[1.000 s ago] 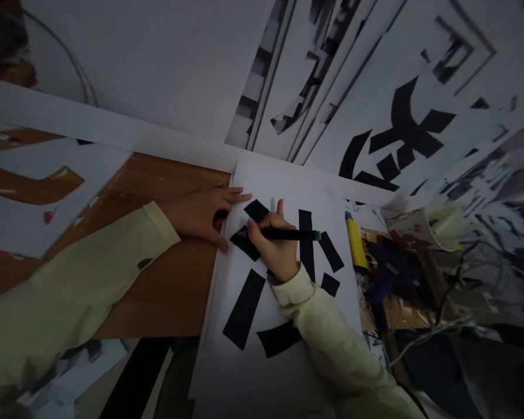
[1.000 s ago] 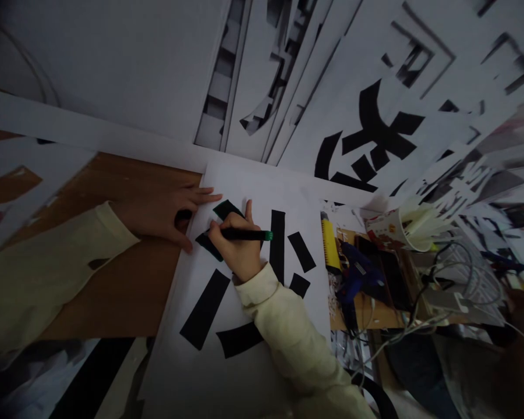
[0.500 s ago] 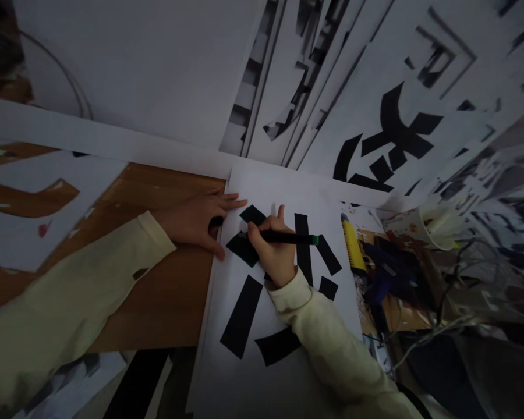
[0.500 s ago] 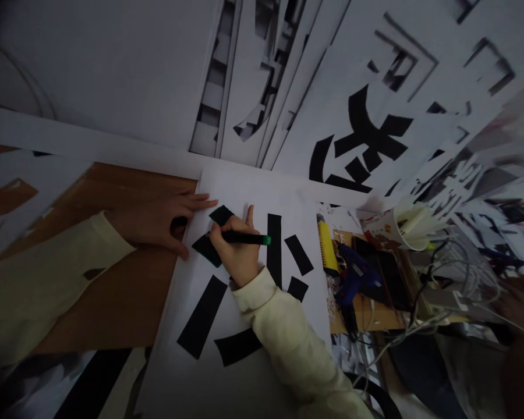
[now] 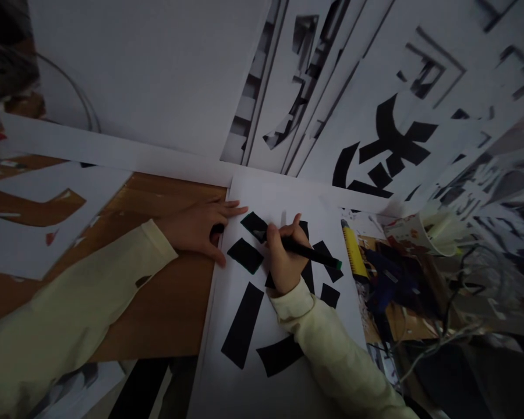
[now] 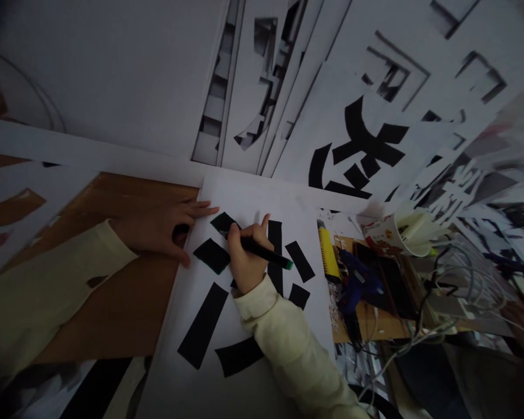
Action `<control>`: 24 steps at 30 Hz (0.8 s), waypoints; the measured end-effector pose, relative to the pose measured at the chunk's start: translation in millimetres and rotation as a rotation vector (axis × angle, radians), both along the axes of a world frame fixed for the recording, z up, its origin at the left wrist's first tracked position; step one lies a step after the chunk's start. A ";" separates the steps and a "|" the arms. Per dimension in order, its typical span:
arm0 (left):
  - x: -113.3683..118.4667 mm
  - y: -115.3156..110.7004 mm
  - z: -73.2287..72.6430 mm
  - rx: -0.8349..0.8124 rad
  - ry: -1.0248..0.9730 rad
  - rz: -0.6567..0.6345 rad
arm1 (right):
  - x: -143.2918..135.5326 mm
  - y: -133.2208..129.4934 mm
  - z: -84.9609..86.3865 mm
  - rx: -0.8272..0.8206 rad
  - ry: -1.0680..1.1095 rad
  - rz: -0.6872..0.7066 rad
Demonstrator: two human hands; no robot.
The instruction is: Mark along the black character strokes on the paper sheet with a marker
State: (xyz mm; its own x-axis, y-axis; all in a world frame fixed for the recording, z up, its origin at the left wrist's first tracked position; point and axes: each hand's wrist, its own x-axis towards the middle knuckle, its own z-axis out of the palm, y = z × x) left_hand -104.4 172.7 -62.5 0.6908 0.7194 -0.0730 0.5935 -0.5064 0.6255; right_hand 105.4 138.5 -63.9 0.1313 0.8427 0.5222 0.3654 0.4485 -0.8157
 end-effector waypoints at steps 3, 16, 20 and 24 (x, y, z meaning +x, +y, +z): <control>0.8 -0.2 2.1 0.016 0.002 0.001 | -0.4 -0.8 0.3 -0.002 0.015 -0.024; 4.5 -7.8 5.9 0.048 0.101 0.000 | 1.4 -0.3 0.5 0.067 0.059 -0.048; 4.9 -8.1 6.3 0.044 0.106 -0.003 | 16.1 -6.2 1.0 0.067 0.108 -0.156; 5.2 -8.5 5.2 0.070 0.072 -0.003 | 41.3 -23.6 -0.6 0.025 0.173 -0.255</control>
